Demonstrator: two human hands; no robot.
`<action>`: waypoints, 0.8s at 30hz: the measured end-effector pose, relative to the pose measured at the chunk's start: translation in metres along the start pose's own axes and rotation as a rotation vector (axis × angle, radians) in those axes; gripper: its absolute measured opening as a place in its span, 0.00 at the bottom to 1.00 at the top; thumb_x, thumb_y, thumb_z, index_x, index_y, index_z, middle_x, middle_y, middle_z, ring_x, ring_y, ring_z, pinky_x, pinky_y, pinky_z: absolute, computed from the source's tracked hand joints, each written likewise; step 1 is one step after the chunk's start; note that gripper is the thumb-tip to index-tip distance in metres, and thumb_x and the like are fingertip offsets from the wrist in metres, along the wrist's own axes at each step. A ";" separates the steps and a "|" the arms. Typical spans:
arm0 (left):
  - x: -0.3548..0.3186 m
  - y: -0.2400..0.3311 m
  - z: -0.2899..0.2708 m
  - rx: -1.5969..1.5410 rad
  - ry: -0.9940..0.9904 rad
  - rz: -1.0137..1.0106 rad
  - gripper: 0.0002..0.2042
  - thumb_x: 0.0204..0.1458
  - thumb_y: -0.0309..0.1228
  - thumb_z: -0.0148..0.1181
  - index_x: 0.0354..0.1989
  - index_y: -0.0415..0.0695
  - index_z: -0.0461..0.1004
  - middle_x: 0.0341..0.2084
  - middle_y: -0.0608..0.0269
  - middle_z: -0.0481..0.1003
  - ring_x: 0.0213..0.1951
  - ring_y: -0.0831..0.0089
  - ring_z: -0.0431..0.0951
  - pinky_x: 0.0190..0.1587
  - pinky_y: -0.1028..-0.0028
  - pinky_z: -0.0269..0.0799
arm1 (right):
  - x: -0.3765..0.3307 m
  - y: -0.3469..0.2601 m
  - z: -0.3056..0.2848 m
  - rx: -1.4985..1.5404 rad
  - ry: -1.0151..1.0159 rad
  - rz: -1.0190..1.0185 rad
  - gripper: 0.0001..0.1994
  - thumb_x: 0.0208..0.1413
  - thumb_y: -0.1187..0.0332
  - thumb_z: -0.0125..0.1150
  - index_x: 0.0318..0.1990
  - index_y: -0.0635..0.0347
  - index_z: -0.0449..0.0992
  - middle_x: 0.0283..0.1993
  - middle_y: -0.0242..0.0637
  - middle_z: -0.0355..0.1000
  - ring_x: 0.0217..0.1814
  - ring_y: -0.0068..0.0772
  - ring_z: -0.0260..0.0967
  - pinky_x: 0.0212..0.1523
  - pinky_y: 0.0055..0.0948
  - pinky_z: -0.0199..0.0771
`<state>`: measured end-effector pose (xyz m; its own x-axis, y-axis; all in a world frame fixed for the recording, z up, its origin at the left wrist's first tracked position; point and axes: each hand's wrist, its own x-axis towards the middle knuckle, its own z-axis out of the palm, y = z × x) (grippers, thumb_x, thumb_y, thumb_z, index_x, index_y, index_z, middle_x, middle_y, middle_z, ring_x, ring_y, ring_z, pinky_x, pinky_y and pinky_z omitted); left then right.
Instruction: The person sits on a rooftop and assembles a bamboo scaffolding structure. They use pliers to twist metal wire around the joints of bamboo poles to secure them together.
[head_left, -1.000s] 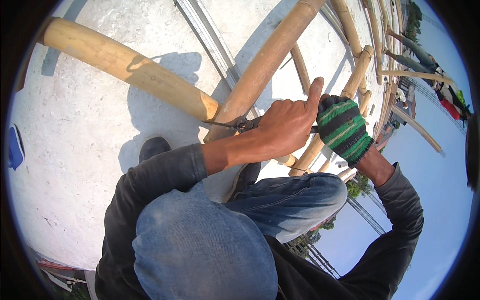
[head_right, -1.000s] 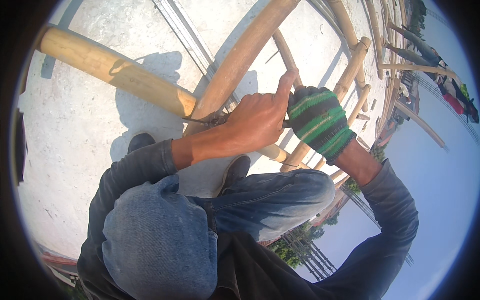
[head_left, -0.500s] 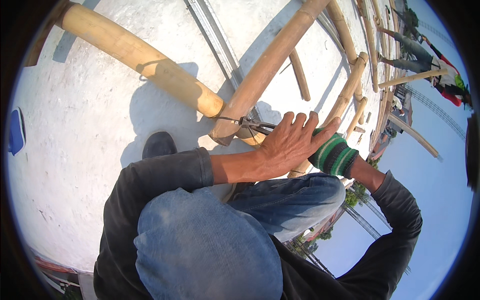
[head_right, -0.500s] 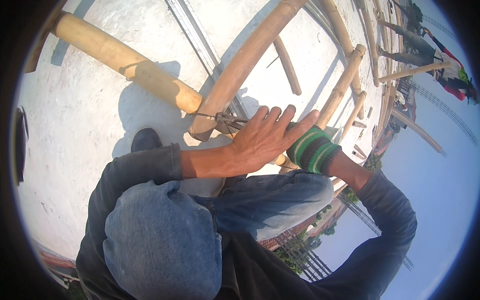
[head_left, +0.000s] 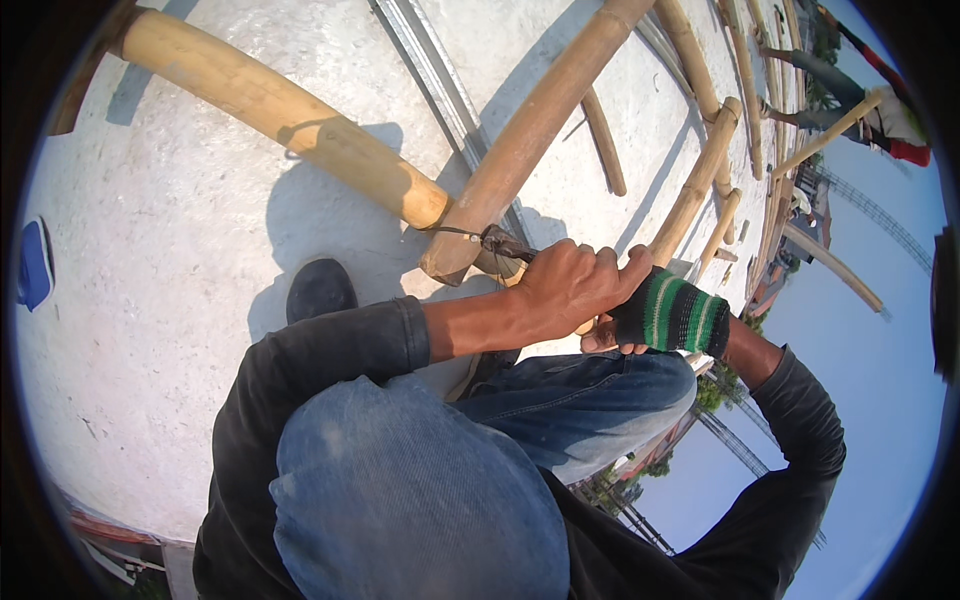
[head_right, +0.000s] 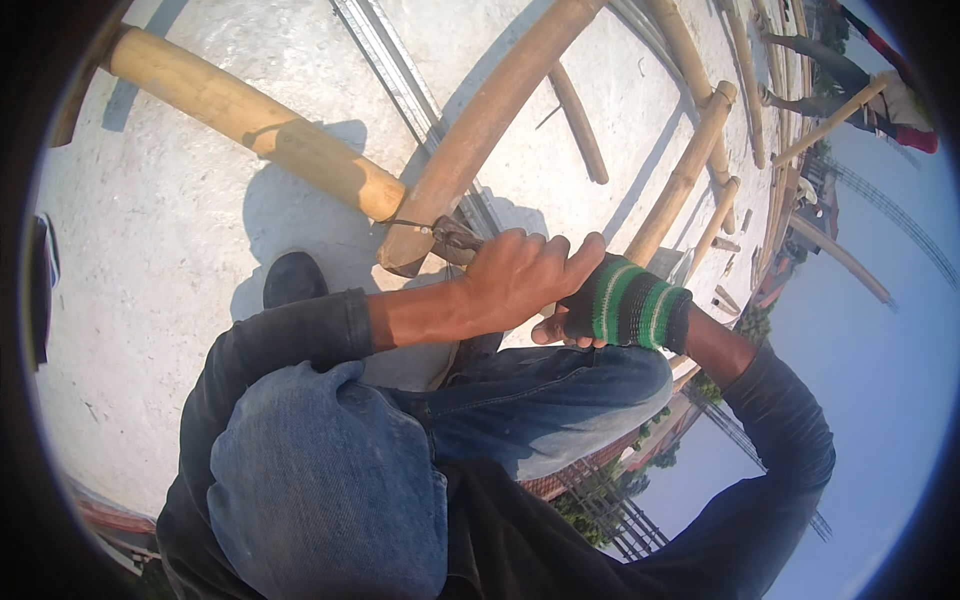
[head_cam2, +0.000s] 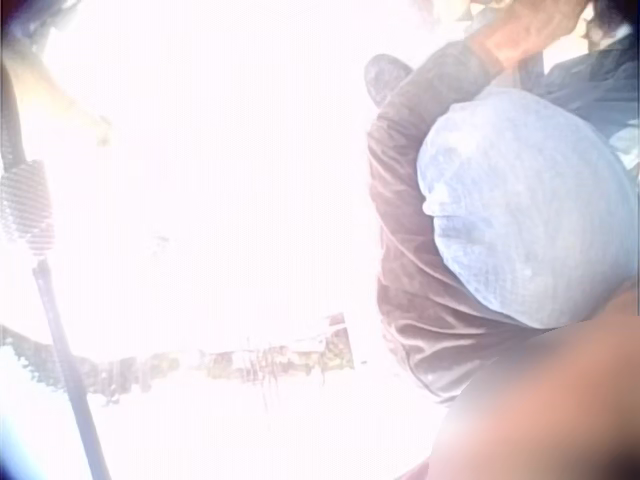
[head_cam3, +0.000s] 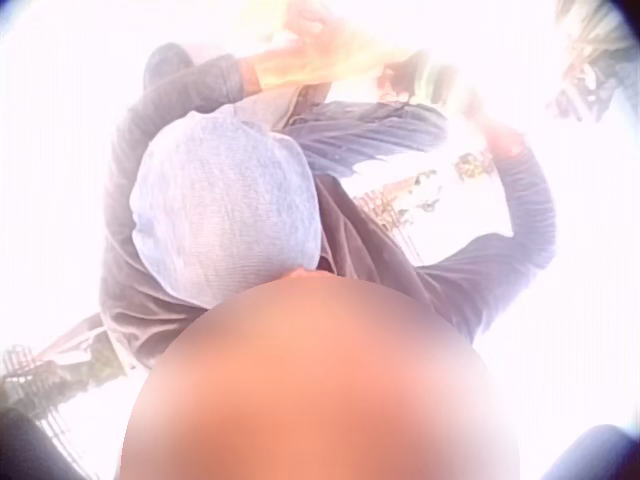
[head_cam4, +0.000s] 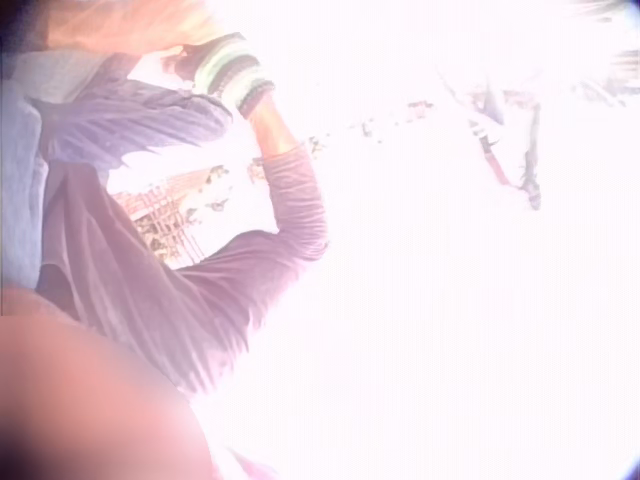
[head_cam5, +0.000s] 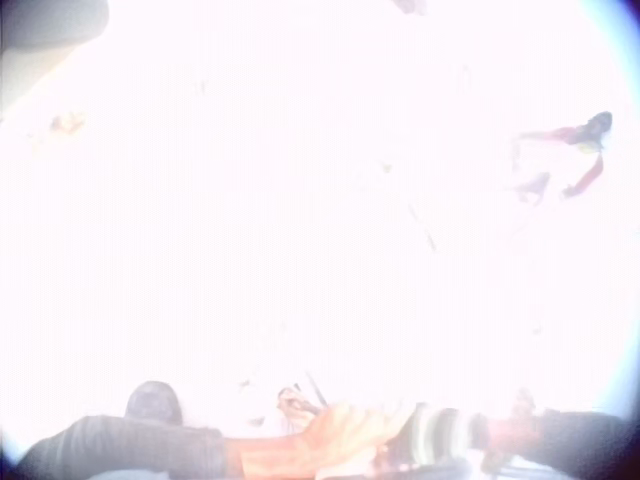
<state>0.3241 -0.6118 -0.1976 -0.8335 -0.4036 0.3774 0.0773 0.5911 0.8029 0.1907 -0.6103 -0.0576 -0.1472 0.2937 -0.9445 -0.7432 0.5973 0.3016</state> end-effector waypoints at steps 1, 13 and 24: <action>0.003 -0.001 -0.002 -0.021 -0.015 -0.023 0.31 0.49 0.31 0.72 0.61 0.35 0.66 0.19 0.60 0.76 0.20 0.63 0.82 0.18 0.67 0.73 | -0.008 -0.004 0.006 -0.440 0.486 -0.430 0.23 0.56 0.47 0.77 0.34 0.62 0.83 0.30 0.43 0.81 0.38 0.41 0.81 0.44 0.38 0.78; 0.014 -0.007 -0.015 -0.228 0.055 -0.116 0.37 0.49 0.22 0.65 0.69 0.25 0.57 0.20 0.54 0.76 0.21 0.56 0.81 0.22 0.61 0.74 | 0.007 0.034 0.049 -1.019 1.530 -0.398 0.30 0.51 0.52 0.75 0.58 0.57 0.73 0.46 0.36 0.69 0.49 0.40 0.71 0.48 0.46 0.70; 0.009 0.010 -0.011 -0.018 0.231 -0.057 0.37 0.54 0.26 0.67 0.72 0.34 0.56 0.27 0.58 0.76 0.29 0.67 0.79 0.35 0.59 0.69 | -0.013 0.018 0.029 -0.812 1.115 -0.365 0.14 0.54 0.61 0.72 0.42 0.61 0.81 0.35 0.43 0.76 0.36 0.43 0.79 0.32 0.43 0.75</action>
<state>0.3234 -0.6173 -0.1806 -0.6895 -0.5866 0.4248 0.0452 0.5505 0.8336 0.1986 -0.5817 -0.0360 -0.0142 -0.7392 -0.6733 -0.9559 -0.1875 0.2260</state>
